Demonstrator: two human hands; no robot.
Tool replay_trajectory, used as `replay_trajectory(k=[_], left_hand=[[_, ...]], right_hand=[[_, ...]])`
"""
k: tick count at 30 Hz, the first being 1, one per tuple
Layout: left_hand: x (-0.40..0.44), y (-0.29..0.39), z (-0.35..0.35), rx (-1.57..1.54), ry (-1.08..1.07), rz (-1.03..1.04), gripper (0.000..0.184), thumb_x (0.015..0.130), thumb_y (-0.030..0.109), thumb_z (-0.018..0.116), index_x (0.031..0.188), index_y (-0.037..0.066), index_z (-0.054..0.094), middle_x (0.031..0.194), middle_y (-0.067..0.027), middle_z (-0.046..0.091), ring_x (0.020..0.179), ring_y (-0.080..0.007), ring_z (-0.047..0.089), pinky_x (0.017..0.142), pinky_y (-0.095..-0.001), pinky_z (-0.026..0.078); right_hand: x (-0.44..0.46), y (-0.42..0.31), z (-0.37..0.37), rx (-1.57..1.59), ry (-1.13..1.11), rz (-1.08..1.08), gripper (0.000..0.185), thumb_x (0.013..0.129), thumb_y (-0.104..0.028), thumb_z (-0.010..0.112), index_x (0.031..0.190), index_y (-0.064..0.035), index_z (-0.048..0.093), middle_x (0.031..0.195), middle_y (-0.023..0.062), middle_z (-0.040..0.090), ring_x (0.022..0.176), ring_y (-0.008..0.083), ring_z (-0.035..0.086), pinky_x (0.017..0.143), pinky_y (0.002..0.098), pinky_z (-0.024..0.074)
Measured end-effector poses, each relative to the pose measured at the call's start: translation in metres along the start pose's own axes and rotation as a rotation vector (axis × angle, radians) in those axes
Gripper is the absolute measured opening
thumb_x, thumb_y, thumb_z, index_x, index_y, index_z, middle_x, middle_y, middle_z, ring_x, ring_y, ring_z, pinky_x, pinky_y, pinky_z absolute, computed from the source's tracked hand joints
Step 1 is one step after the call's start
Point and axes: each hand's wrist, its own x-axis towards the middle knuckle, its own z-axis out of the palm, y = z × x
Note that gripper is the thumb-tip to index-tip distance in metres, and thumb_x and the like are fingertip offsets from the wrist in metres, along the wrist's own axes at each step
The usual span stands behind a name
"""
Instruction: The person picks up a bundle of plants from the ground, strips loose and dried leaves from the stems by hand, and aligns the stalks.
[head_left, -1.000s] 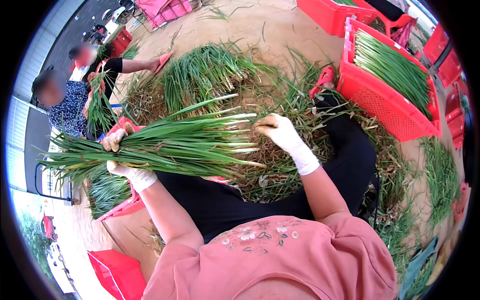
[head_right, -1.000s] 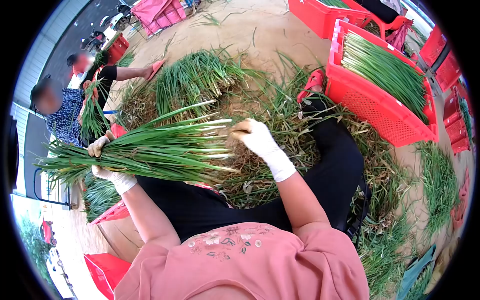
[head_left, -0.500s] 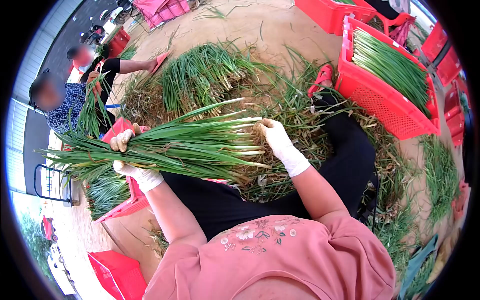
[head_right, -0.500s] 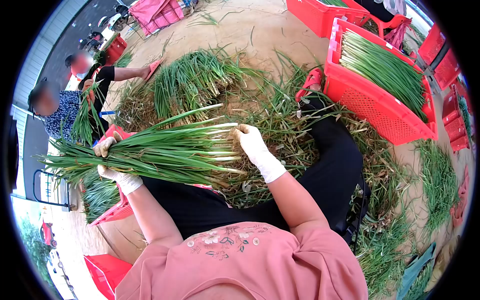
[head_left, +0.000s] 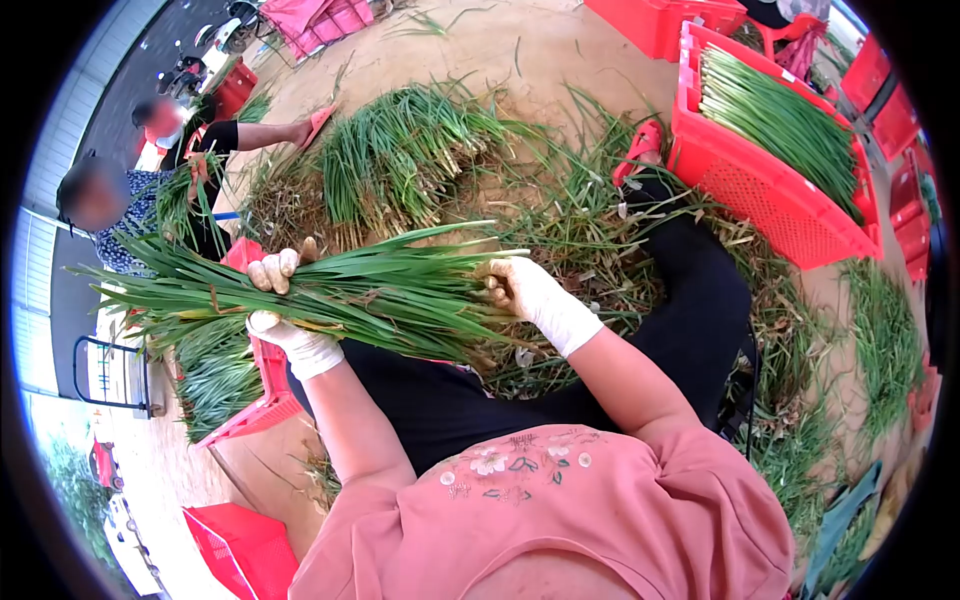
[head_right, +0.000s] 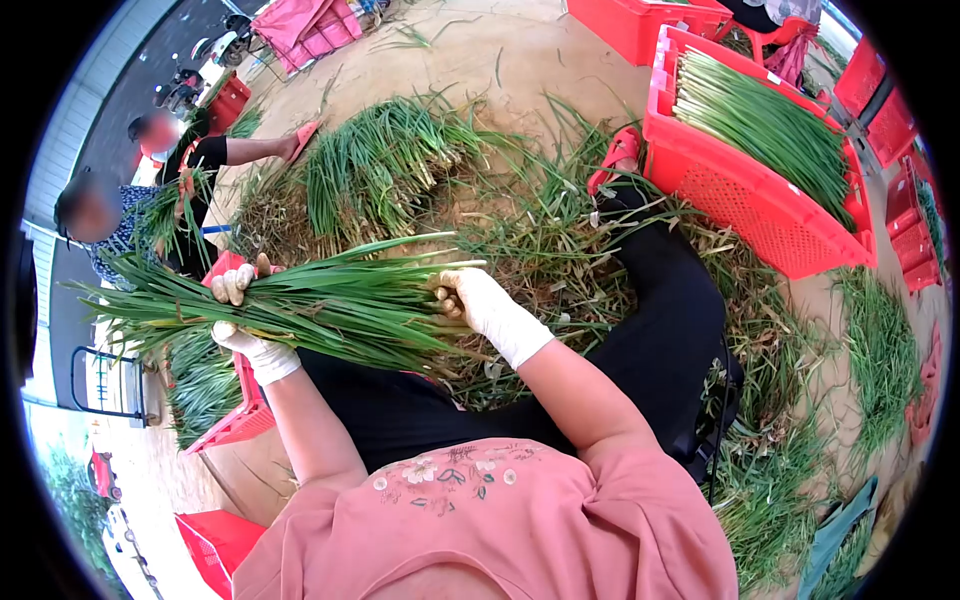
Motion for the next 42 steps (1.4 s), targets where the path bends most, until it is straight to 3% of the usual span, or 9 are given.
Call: replay_trajectory(k=[6, 11, 20, 22, 26, 31, 32, 36, 42], left_hand=[[0.003, 0.014, -0.001, 0.066, 0.016, 0.063, 0.031, 0.047, 0.001, 0.061, 0.070, 0.010, 0.042, 0.066, -0.0009, 0.044, 0.080, -0.0198, 0.049, 0.104, -0.0487, 0.025], [0.004, 0.013, -0.002, 0.060, -0.088, 0.024, 0.029, 0.049, 0.003, 0.061, 0.070, 0.010, 0.043, 0.066, -0.0012, 0.045, 0.080, -0.0212, 0.049, 0.104, -0.0493, 0.025], [0.009, -0.013, -0.006, 0.442, -0.270, -0.104, 0.032, 0.050, 0.012, 0.069, 0.075, 0.009, 0.050, 0.068, -0.0023, 0.049, 0.079, -0.0188, 0.047, 0.096, -0.0447, 0.029], [0.008, -0.021, -0.003, 0.451, -0.253, -0.032, 0.033, 0.047, 0.011, 0.072, 0.075, 0.005, 0.055, 0.067, -0.0041, 0.053, 0.066, -0.0189, 0.051, 0.074, -0.0356, 0.037], [0.001, -0.035, 0.011, 0.478, -0.087, -0.096, 0.034, 0.044, 0.008, 0.070, 0.075, 0.004, 0.056, 0.067, -0.0041, 0.054, 0.065, -0.0198, 0.052, 0.076, -0.0384, 0.039], [-0.009, -0.033, -0.009, 0.470, 0.074, -0.163, 0.034, 0.043, 0.007, 0.069, 0.073, 0.005, 0.053, 0.069, -0.0060, 0.052, 0.075, -0.0231, 0.051, 0.086, -0.0439, 0.037], [-0.009, -0.031, -0.005, 0.444, 0.118, -0.170, 0.035, 0.044, 0.007, 0.069, 0.074, 0.006, 0.052, 0.070, -0.0057, 0.052, 0.078, -0.0237, 0.049, 0.092, -0.0469, 0.034], [-0.001, -0.010, -0.016, 0.268, 0.131, -0.084, 0.030, 0.051, 0.005, 0.068, 0.076, 0.006, 0.053, 0.076, -0.0057, 0.055, 0.086, -0.0234, 0.053, 0.097, -0.0500, 0.032], [0.006, 0.000, -0.016, 0.182, 0.102, 0.068, 0.027, 0.054, 0.006, 0.067, 0.078, 0.008, 0.055, 0.081, -0.0039, 0.058, 0.091, -0.0229, 0.053, 0.099, -0.0517, 0.028]], right_hand=[[-0.014, -0.018, -0.034, -0.494, 0.151, -0.225, 0.016, 0.082, -0.013, 0.054, 0.088, -0.0005, 0.061, 0.063, 0.0021, 0.056, 0.047, 0.0082, 0.048, 0.043, 0.0221, 0.0374], [-0.006, -0.011, -0.001, -0.756, 0.048, -0.302, 0.033, 0.085, -0.023, 0.054, 0.109, -0.0007, 0.056, 0.099, 0.0055, 0.060, 0.093, 0.0133, 0.054, 0.082, 0.0254, 0.0410], [0.001, 0.000, 0.033, -0.214, -0.114, -0.206, 0.016, 0.077, -0.012, 0.064, 0.085, 0.0008, 0.060, 0.065, 0.0005, 0.052, 0.047, 0.0070, 0.041, 0.044, 0.0214, 0.0340], [-0.008, -0.005, 0.032, -0.006, -0.198, -0.097, 0.015, 0.078, -0.010, 0.062, 0.086, 0.0018, 0.058, 0.067, 0.0020, 0.053, 0.051, 0.0085, 0.045, 0.047, 0.0202, 0.0364], [-0.048, -0.026, 0.054, 0.210, -0.523, -0.076, 0.014, 0.079, -0.005, 0.059, 0.091, 0.0028, 0.057, 0.072, 0.0059, 0.056, 0.063, 0.0131, 0.053, 0.055, 0.0236, 0.0437], [-0.083, -0.072, 0.051, 0.395, -0.806, -0.536, 0.010, 0.080, -0.007, 0.058, 0.088, -0.0017, 0.061, 0.080, 0.0108, 0.061, 0.072, 0.0242, 0.058, 0.067, 0.0330, 0.0485], [-0.076, -0.081, 0.032, 0.263, -0.889, -0.591, 0.011, 0.080, -0.016, 0.059, 0.084, -0.0058, 0.062, 0.081, 0.0043, 0.059, 0.079, 0.0232, 0.055, 0.071, 0.0290, 0.0389], [-0.053, -0.074, -0.036, -1.214, 0.087, -0.434, 0.036, 0.074, -0.024, 0.066, 0.100, -0.0004, 0.061, 0.094, 0.0108, 0.063, 0.084, 0.0181, 0.058, 0.079, 0.0295, 0.0434], [-0.031, -0.026, -0.006, -0.879, -0.078, -0.444, 0.036, 0.072, -0.020, 0.066, 0.102, -0.0001, 0.060, 0.095, 0.0116, 0.063, 0.085, 0.0164, 0.058, 0.079, 0.0262, 0.0438]])
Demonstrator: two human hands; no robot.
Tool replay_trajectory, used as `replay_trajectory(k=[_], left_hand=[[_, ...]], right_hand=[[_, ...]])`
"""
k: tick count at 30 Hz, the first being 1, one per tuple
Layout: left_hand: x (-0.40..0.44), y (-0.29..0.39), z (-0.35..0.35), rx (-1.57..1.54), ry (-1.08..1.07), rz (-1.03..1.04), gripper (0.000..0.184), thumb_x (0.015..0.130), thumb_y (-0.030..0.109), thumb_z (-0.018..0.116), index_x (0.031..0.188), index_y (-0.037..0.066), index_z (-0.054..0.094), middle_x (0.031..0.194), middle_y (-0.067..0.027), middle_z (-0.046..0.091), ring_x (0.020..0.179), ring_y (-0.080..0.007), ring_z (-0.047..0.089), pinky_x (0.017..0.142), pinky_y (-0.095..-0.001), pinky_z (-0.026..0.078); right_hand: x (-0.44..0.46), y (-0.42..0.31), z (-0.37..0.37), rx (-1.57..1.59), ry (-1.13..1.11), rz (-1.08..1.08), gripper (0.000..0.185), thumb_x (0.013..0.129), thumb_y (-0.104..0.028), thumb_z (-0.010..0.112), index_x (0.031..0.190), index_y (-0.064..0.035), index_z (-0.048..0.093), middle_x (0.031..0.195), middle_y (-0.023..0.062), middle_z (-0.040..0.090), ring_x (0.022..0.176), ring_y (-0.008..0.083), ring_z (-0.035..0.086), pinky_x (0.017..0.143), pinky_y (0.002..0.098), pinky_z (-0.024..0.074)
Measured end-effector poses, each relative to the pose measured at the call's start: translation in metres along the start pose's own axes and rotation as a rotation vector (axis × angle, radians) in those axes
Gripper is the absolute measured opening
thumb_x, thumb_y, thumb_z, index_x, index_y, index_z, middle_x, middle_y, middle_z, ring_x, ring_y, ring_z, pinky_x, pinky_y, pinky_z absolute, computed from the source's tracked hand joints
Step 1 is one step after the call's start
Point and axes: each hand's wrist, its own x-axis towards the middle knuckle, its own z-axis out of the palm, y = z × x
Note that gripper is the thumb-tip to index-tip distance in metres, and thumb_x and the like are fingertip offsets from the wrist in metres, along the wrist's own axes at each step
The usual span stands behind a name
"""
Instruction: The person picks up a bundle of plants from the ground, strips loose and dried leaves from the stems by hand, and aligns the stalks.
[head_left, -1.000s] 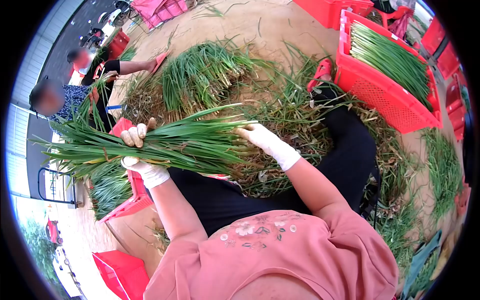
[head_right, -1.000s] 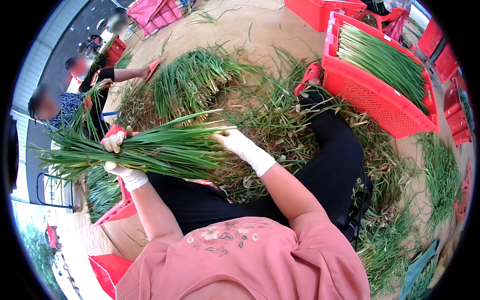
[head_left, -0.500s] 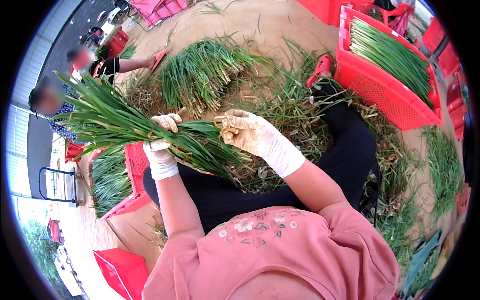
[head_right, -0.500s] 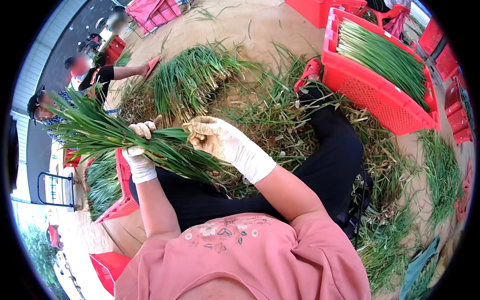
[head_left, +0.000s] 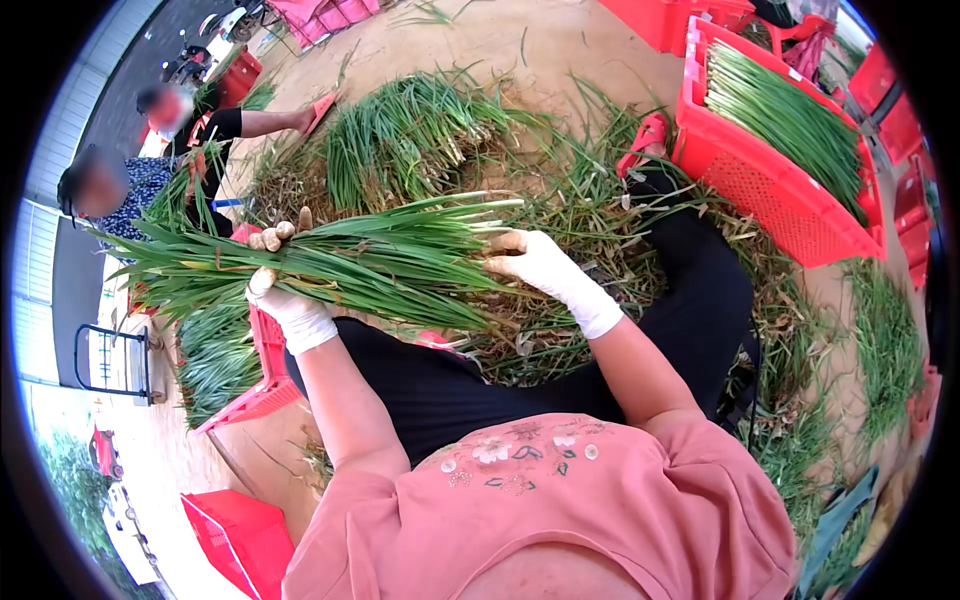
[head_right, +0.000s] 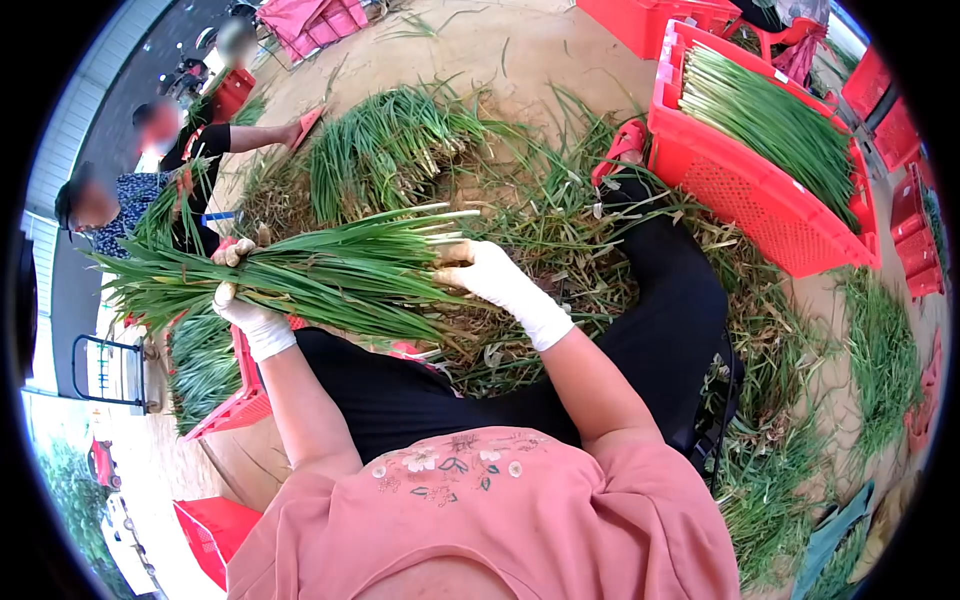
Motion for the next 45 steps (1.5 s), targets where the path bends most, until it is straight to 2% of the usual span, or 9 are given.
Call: replay_trajectory(k=[6, 9, 14, 22, 28, 30, 38, 42, 45], left_hand=[[0.000, -0.006, 0.008, 0.025, -0.026, -0.036, 0.029, 0.055, 0.005, 0.066, 0.082, 0.007, 0.056, 0.080, -0.0053, 0.058, 0.090, -0.0232, 0.053, 0.099, -0.0507, 0.029], [-0.001, -0.009, 0.004, 0.039, -0.016, -0.053, 0.026, 0.055, 0.007, 0.065, 0.080, 0.007, 0.058, 0.080, -0.0032, 0.058, 0.092, -0.0234, 0.053, 0.101, -0.0510, 0.026], [-0.006, -0.008, 0.003, 0.065, -0.010, -0.048, 0.027, 0.055, 0.007, 0.066, 0.080, 0.007, 0.056, 0.081, -0.0040, 0.057, 0.090, -0.0233, 0.052, 0.101, -0.0511, 0.026], [-0.007, -0.012, -0.001, 0.062, 0.003, -0.074, 0.031, 0.055, 0.008, 0.065, 0.083, 0.006, 0.054, 0.079, -0.0063, 0.055, 0.088, -0.0243, 0.051, 0.099, -0.0513, 0.028], [-0.012, -0.015, -0.004, 0.225, 0.055, -0.126, 0.034, 0.051, 0.008, 0.066, 0.082, 0.005, 0.052, 0.076, -0.0068, 0.051, 0.084, -0.0251, 0.050, 0.097, -0.0513, 0.031], [-0.013, -0.012, -0.012, 0.201, 0.094, -0.076, 0.036, 0.051, 0.008, 0.067, 0.084, 0.005, 0.052, 0.076, -0.0069, 0.051, 0.085, -0.0253, 0.050, 0.097, -0.0511, 0.031], [-0.009, -0.008, -0.013, 0.140, 0.108, -0.063, 0.035, 0.053, 0.007, 0.068, 0.086, 0.003, 0.054, 0.079, -0.0075, 0.056, 0.084, -0.0241, 0.053, 0.094, -0.0501, 0.035], [-0.010, 0.000, -0.017, 0.180, 0.227, -0.022, 0.031, 0.058, 0.007, 0.066, 0.087, 0.001, 0.055, 0.081, -0.0091, 0.059, 0.084, -0.0242, 0.056, 0.093, -0.0517, 0.037], [-0.007, 0.003, -0.020, 0.110, 0.421, 0.030, 0.030, 0.062, 0.004, 0.064, 0.090, -0.001, 0.058, 0.082, -0.0117, 0.061, 0.082, -0.0239, 0.058, 0.089, -0.0490, 0.042]], right_hand=[[0.011, -0.010, 0.032, -0.094, 0.049, -0.152, 0.014, 0.080, -0.011, 0.060, 0.089, -0.0002, 0.061, 0.082, 0.0034, 0.062, 0.074, 0.0089, 0.055, 0.066, 0.0218, 0.0446], [0.004, -0.014, 0.028, 0.368, -0.041, 0.187, 0.011, 0.086, -0.013, 0.052, 0.094, -0.0057, 0.054, 0.072, -0.0048, 0.048, 0.058, 0.0039, 0.040, 0.052, 0.0186, 0.0349], [0.009, -0.014, 0.024, 0.398, 0.139, 0.148, 0.018, 0.087, -0.015, 0.051, 0.102, -0.0049, 0.054, 0.075, -0.0030, 0.054, 0.063, 0.0039, 0.044, 0.053, 0.0192, 0.0360], [0.012, -0.002, 0.010, 0.706, -0.133, 0.200, 0.015, 0.087, -0.012, 0.051, 0.098, -0.0028, 0.048, 0.079, 0.0011, 0.052, 0.061, 0.0084, 0.045, 0.055, 0.0207, 0.0383], [0.006, 0.005, -0.021, 1.115, -0.409, -0.034, 0.022, 0.083, -0.006, 0.053, 0.103, 0.0008, 0.046, 0.082, 0.0064, 0.053, 0.060, 0.0118, 0.049, 0.054, 0.0232, 0.0416], [-0.004, 0.013, -0.048, 1.116, -0.274, -0.015, 0.021, 0.081, -0.006, 0.055, 0.097, 0.0030, 0.047, 0.076, 0.0069, 0.049, 0.056, 0.0124, 0.045, 0.053, 0.0255, 0.0390], [-0.044, -0.017, -0.126, 1.174, -0.112, -0.652, 0.022, 0.081, -0.007, 0.051, 0.102, 0.0005, 0.052, 0.069, 0.0032, 0.047, 0.049, 0.0107, 0.040, 0.059, 0.0280, 0.0383], [-0.066, -0.014, -0.182, 1.416, -0.195, -1.076, 0.007, 0.080, -0.005, 0.051, 0.085, -0.0045, 0.046, 0.079, 0.0018, 0.052, 0.063, 0.0077, 0.047, 0.061, 0.0264, 0.0402], [-0.070, -0.018, -0.152, 0.607, 0.365, -0.266, 0.026, 0.084, -0.016, 0.052, 0.103, 0.0009, 0.054, 0.078, 0.0039, 0.059, 0.072, 0.0117, 0.053, 0.069, 0.0251, 0.0415]])
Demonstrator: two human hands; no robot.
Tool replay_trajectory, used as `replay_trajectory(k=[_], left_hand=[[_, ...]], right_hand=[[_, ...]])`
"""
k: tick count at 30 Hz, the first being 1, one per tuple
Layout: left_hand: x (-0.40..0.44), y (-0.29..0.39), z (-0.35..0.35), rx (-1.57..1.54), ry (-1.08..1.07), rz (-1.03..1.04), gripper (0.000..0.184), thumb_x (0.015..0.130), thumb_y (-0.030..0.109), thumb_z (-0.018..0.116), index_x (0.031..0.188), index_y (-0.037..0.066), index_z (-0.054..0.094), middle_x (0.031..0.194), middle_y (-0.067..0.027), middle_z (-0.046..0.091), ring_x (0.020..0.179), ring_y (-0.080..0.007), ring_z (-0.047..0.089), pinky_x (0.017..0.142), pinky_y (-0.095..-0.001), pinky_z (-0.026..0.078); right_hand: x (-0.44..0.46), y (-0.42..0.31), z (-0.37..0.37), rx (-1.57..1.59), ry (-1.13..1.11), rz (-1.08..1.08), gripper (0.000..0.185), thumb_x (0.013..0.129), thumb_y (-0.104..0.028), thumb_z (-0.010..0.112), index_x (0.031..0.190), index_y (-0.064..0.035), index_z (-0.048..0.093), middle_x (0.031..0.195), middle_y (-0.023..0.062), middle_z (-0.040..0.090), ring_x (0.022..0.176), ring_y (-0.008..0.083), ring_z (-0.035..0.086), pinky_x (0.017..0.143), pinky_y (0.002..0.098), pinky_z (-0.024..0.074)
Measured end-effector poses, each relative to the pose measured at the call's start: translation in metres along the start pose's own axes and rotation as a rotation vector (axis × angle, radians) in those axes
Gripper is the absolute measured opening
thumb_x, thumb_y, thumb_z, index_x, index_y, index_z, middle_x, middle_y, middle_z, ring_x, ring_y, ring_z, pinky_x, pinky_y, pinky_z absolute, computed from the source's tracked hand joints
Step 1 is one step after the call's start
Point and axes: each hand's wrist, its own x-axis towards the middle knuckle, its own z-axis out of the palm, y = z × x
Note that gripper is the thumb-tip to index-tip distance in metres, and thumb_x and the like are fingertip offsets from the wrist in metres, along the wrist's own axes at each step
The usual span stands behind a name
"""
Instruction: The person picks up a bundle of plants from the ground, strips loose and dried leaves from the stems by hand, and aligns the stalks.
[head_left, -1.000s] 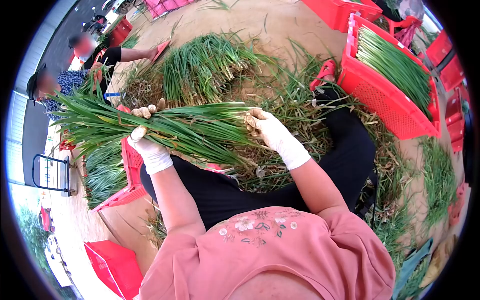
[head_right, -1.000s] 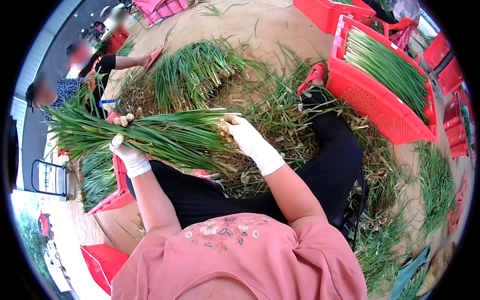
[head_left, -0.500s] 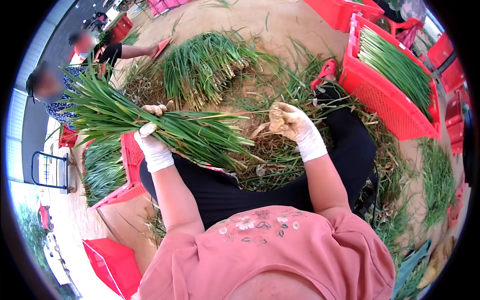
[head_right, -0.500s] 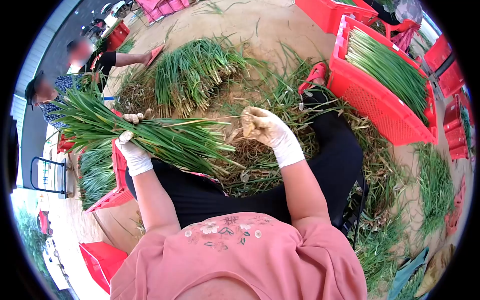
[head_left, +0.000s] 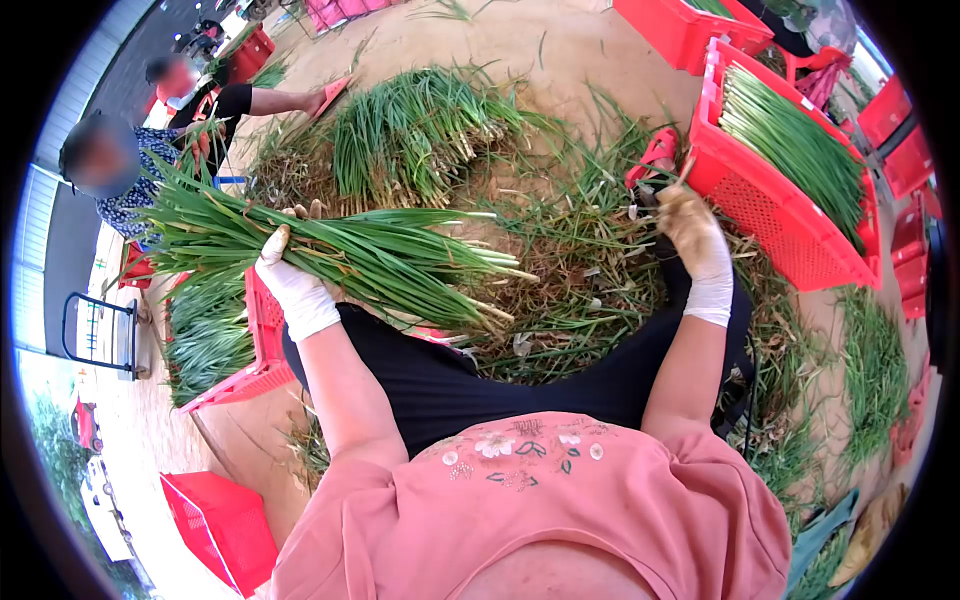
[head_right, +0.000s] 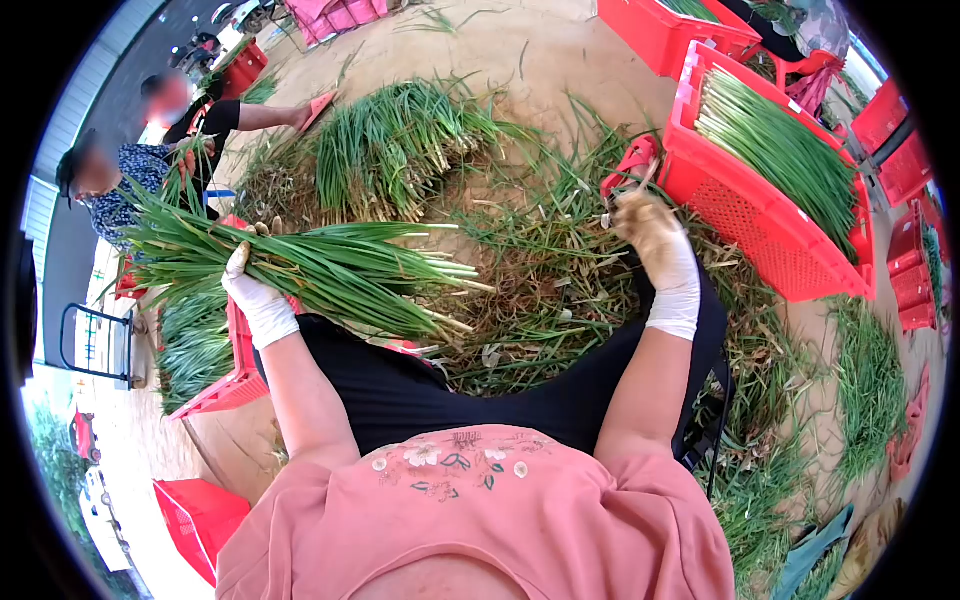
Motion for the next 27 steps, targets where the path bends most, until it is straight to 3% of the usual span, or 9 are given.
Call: replay_trajectory(k=[1, 3, 5, 6, 10, 13, 18, 23, 27], left_hand=[[0.001, 0.002, 0.002, -0.004, -0.004, 0.002, 0.030, 0.062, 0.004, 0.064, 0.090, -0.001, 0.058, 0.082, -0.0117, 0.061, 0.082, -0.0239, 0.058, 0.089, -0.0490, 0.042], [0.001, 0.005, 0.003, 0.059, 0.031, 0.028, 0.023, 0.065, 0.005, 0.062, 0.087, -0.003, 0.058, 0.082, -0.0126, 0.061, 0.083, -0.0252, 0.058, 0.088, -0.0490, 0.043], [-0.008, 0.004, 0.018, 0.065, 0.120, 0.055, 0.020, 0.068, 0.006, 0.060, 0.085, -0.004, 0.058, 0.083, -0.0138, 0.061, 0.085, -0.0266, 0.059, 0.087, -0.0488, 0.044], [-0.010, 0.005, 0.021, 0.057, 0.120, 0.043, 0.020, 0.068, 0.006, 0.060, 0.085, -0.004, 0.058, 0.083, -0.0141, 0.061, 0.085, -0.0269, 0.059, 0.087, -0.0487, 0.044], [-0.015, 0.002, 0.026, 0.026, 0.028, 0.033, 0.025, 0.069, 0.008, 0.060, 0.090, -0.005, 0.058, 0.088, -0.0148, 0.060, 0.088, -0.0272, 0.057, 0.088, -0.0497, 0.043], [-0.020, -0.003, 0.030, -0.014, -0.024, -0.026, 0.028, 0.070, 0.007, 0.060, 0.095, -0.005, 0.056, 0.092, -0.0152, 0.060, 0.092, -0.0271, 0.056, 0.089, -0.0509, 0.042], [-0.026, -0.010, 0.032, 0.007, 0.007, -0.074, 0.040, 0.071, 0.004, 0.060, 0.109, 0.000, 0.049, 0.097, -0.0160, 0.059, 0.095, -0.0302, 0.055, 0.085, -0.0510, 0.044], [-0.021, -0.010, 0.024, 0.085, 0.077, -0.115, 0.034, 0.073, 0.007, 0.060, 0.104, -0.001, 0.051, 0.094, -0.0176, 0.059, 0.080, -0.0344, 0.059, 0.076, -0.0503, 0.049], [-0.020, -0.008, 0.024, 0.170, 0.101, -0.077, 0.025, 0.075, 0.010, 0.058, 0.096, -0.002, 0.055, 0.087, -0.0163, 0.059, 0.078, -0.0346, 0.059, 0.077, -0.0495, 0.049]], right_hand=[[0.001, 0.010, 0.008, -0.639, -0.133, 0.156, 0.026, 0.082, -0.018, 0.055, 0.099, 0.0010, 0.059, 0.084, 0.0062, 0.061, 0.076, 0.0115, 0.054, 0.071, 0.0247, 0.0426], [0.002, 0.039, 0.056, -0.868, -0.571, 0.413, 0.037, 0.079, -0.027, 0.058, 0.101, 0.0022, 0.060, 0.095, 0.0077, 0.063, 0.086, 0.0136, 0.057, 0.077, 0.0238, 0.0430], [0.002, 0.075, 0.103, -1.007, -0.655, 0.329, 0.048, 0.076, -0.033, 0.060, 0.107, 0.0033, 0.056, 0.103, 0.0154, 0.060, 0.095, 0.0207, 0.056, 0.085, 0.0277, 0.0410], [0.001, 0.088, 0.122, -1.096, -0.528, 0.231, 0.053, 0.075, -0.035, 0.060, 0.112, 0.0029, 0.052, 0.108, 0.0180, 0.057, 0.101, 0.0232, 0.054, 0.088, 0.0289, 0.0392], [0.006, 0.121, 0.145, -0.792, -0.471, 0.191, 0.060, 0.074, -0.038, 0.065, 0.116, 0.0023, 0.049, 0.114, 0.0160, 0.054, 0.107, 0.0214, 0.050, 0.092, 0.0311, 0.0355], [0.007, 0.126, 0.154, -0.056, -0.184, 0.532, 0.054, 0.076, -0.036, 0.066, 0.114, -0.0006, 0.051, 0.102, 0.0083, 0.057, 0.092, 0.0163, 0.052, 0.076, 0.0287, 0.0429], [0.009, 0.154, 0.135, -0.092, -0.044, 0.546, 0.033, 0.080, -0.023, 0.062, 0.103, -0.0007, 0.055, 0.080, 0.0032, 0.055, 0.063, 0.0091, 0.046, 0.054, 0.0246, 0.0400], [0.003, 0.151, 0.131, 0.111, -0.010, 0.620, 0.017, 0.081, -0.016, 0.057, 0.091, -0.0018, 0.057, 0.076, 0.0037, 0.055, 0.055, 0.0099, 0.048, 0.047, 0.0219, 0.0391], [0.000, 0.143, 0.131, -0.132, -0.045, 0.616, 0.011, 0.079, -0.008, 0.052, 0.086, -0.0002, 0.055, 0.074, 0.0052, 0.054, 0.053, 0.0115, 0.050, 0.045, 0.0214, 0.0404]])
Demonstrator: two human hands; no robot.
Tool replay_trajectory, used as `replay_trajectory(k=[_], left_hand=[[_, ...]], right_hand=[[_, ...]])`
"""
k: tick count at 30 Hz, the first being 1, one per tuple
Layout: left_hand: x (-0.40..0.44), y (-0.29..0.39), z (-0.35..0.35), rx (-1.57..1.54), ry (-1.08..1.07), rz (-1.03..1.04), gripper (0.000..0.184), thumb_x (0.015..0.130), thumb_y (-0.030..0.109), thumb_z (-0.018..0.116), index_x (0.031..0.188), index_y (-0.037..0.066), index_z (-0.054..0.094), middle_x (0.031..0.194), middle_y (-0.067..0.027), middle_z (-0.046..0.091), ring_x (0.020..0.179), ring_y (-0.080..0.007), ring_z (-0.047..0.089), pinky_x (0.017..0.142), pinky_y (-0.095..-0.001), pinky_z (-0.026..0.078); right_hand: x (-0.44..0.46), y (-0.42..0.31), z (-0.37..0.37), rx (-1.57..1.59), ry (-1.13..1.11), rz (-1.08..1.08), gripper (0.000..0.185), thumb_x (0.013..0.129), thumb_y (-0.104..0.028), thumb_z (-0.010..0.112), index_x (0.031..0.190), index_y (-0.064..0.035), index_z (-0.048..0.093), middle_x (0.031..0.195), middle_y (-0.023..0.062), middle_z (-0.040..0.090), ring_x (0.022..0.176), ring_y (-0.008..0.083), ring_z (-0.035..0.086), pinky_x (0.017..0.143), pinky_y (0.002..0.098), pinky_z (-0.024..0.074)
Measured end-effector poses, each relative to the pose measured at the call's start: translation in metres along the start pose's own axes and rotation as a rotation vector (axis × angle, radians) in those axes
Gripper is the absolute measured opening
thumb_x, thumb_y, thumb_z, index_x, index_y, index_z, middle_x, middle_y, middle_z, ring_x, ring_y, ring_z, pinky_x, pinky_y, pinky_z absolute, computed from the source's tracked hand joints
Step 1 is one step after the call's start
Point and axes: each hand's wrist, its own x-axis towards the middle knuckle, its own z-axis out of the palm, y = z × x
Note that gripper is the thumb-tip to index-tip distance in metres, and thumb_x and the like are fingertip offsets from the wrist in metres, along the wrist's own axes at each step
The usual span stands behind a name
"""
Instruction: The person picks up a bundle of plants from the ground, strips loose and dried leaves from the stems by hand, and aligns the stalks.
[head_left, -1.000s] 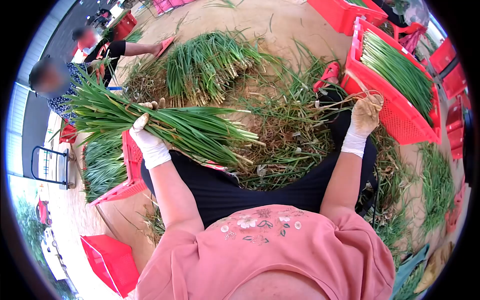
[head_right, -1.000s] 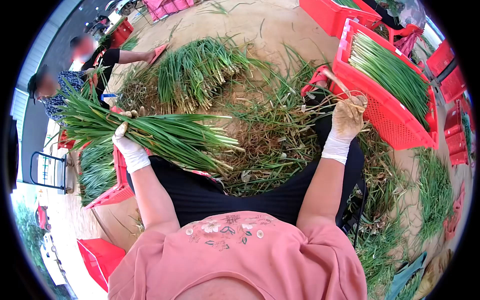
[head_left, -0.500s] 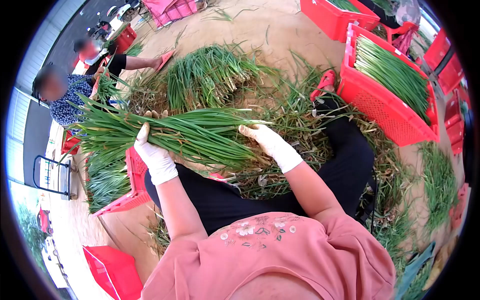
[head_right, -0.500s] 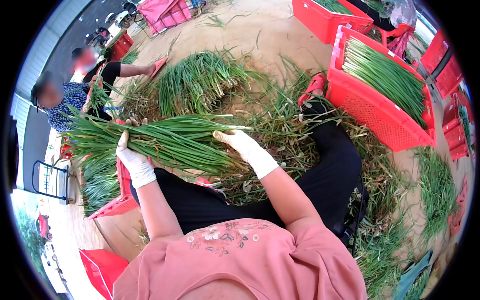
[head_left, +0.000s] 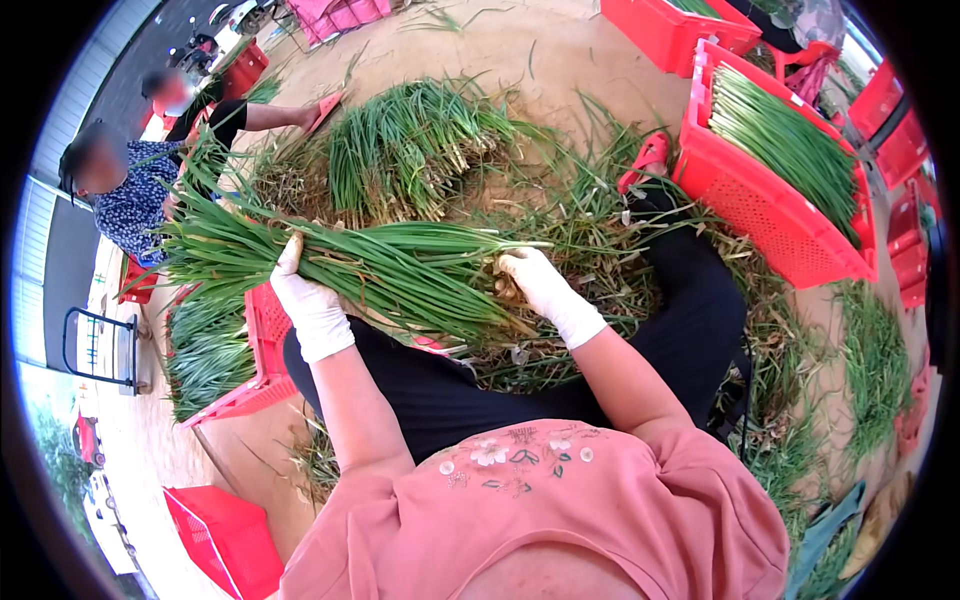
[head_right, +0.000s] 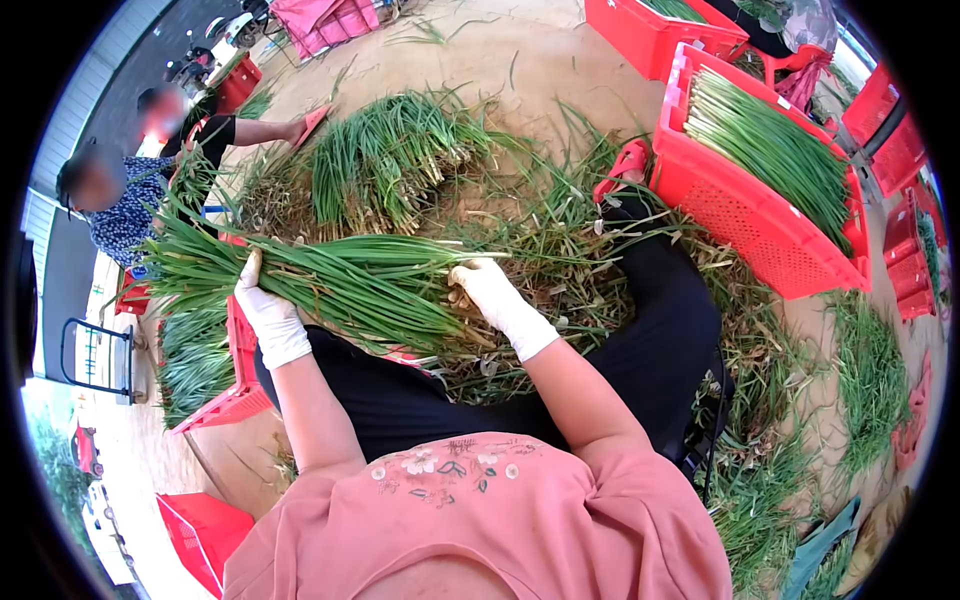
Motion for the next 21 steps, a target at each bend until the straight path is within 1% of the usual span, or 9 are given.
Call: replay_trajectory(k=[2, 6, 8, 10, 12, 14, 16, 18, 21], left_hand=[[-0.002, 0.003, 0.001, -0.048, 0.042, -0.045, 0.023, 0.075, 0.011, 0.058, 0.093, -0.002, 0.055, 0.086, -0.0158, 0.059, 0.080, -0.0347, 0.058, 0.077, -0.0496, 0.048], [0.002, 0.003, 0.001, 0.003, 0.155, -0.015, 0.024, 0.076, 0.014, 0.058, 0.092, -0.003, 0.054, 0.086, -0.0158, 0.059, 0.080, -0.0358, 0.057, 0.076, -0.0489, 0.048], [0.004, 0.008, -0.007, -0.048, 0.107, 0.015, 0.024, 0.077, 0.014, 0.058, 0.092, -0.004, 0.053, 0.087, -0.0162, 0.058, 0.082, -0.0351, 0.057, 0.076, -0.0499, 0.048], [0.025, 0.016, -0.041, -0.088, 0.103, 0.023, 0.025, 0.077, 0.014, 0.058, 0.093, -0.005, 0.054, 0.087, -0.0173, 0.059, 0.081, -0.0331, 0.058, 0.077, -0.0498, 0.048], [0.019, 0.025, -0.041, -0.081, 0.095, 0.036, 0.024, 0.078, 0.013, 0.057, 0.093, -0.005, 0.055, 0.087, -0.0182, 0.059, 0.081, -0.0316, 0.059, 0.078, -0.0497, 0.048], [0.022, 0.031, -0.047, -0.100, 0.183, 0.117, 0.024, 0.078, 0.014, 0.056, 0.093, -0.005, 0.055, 0.087, -0.0191, 0.060, 0.080, -0.0322, 0.059, 0.078, -0.0486, 0.048], [0.025, 0.032, -0.051, -0.098, 0.201, 0.130, 0.025, 0.080, 0.016, 0.055, 0.093, -0.005, 0.055, 0.087, -0.0189, 0.060, 0.081, -0.0326, 0.059, 0.078, -0.0481, 0.049], [0.017, 0.032, -0.040, -0.093, 0.190, 0.133, 0.027, 0.081, 0.018, 0.053, 0.094, -0.005, 0.055, 0.087, -0.0183, 0.060, 0.081, -0.0325, 0.059, 0.077, -0.0473, 0.049], [0.011, 0.026, -0.032, -0.078, 0.133, 0.107, 0.026, 0.081, 0.018, 0.053, 0.094, -0.005, 0.055, 0.087, -0.0175, 0.060, 0.081, -0.0322, 0.059, 0.079, -0.0470, 0.048]], right_hand=[[0.003, 0.007, -0.008, -0.174, 0.093, -0.121, 0.014, 0.079, -0.009, 0.050, 0.088, 0.0020, 0.055, 0.071, 0.0059, 0.055, 0.054, 0.0119, 0.052, 0.046, 0.0227, 0.0417], [0.012, 0.008, -0.026, -0.248, 0.141, -0.155, 0.017, 0.079, -0.006, 0.047, 0.087, 0.0062, 0.056, 0.069, 0.0081, 0.056, 0.055, 0.0143, 0.053, 0.048, 0.0268, 0.0439], [0.014, 0.001, -0.053, -0.419, 0.312, -0.300, 0.016, 0.077, -0.005, 0.048, 0.084, 0.0061, 0.057, 0.066, 0.0077, 0.056, 0.054, 0.0138, 0.053, 0.047, 0.0253, 0.0426], [0.005, -0.019, -0.091, -0.147, 0.444, -0.343, 0.011, 0.075, -0.003, 0.049, 0.078, 0.0047, 0.057, 0.066, 0.0066, 0.057, 0.050, 0.0113, 0.050, 0.043, 0.0215, 0.0375], [0.010, -0.033, -0.153, 0.245, 0.542, -0.449, 0.010, 0.076, -0.003, 0.051, 0.081, 0.0047, 0.056, 0.067, 0.0062, 0.057, 0.050, 0.0098, 0.050, 0.043, 0.0209, 0.0361], [0.003, -0.052, -0.179, 0.407, 0.687, -0.643, 0.012, 0.078, -0.004, 0.054, 0.087, 0.0031, 0.056, 0.068, 0.0042, 0.057, 0.050, 0.0085, 0.049, 0.043, 0.0197, 0.0353], [-0.009, -0.056, -0.155, -0.044, 0.768, -0.546, 0.017, 0.079, -0.006, 0.056, 0.095, -0.0002, 0.056, 0.071, 0.0022, 0.057, 0.053, 0.0072, 0.048, 0.044, 0.0188, 0.0347], [-0.019, -0.057, -0.105, -0.188, 0.432, -0.393, 0.027, 0.077, -0.013, 0.061, 0.101, -0.0024, 0.056, 0.076, 0.0010, 0.058, 0.054, 0.0047, 0.046, 0.044, 0.0172, 0.0326], [-0.002, -0.047, -0.038, -0.275, 0.048, -0.104, 0.038, 0.074, -0.030, 0.068, 0.091, 0.0022, 0.057, 0.068, -0.0004, 0.053, 0.047, 0.0032, 0.038, 0.041, 0.0176, 0.0260]])
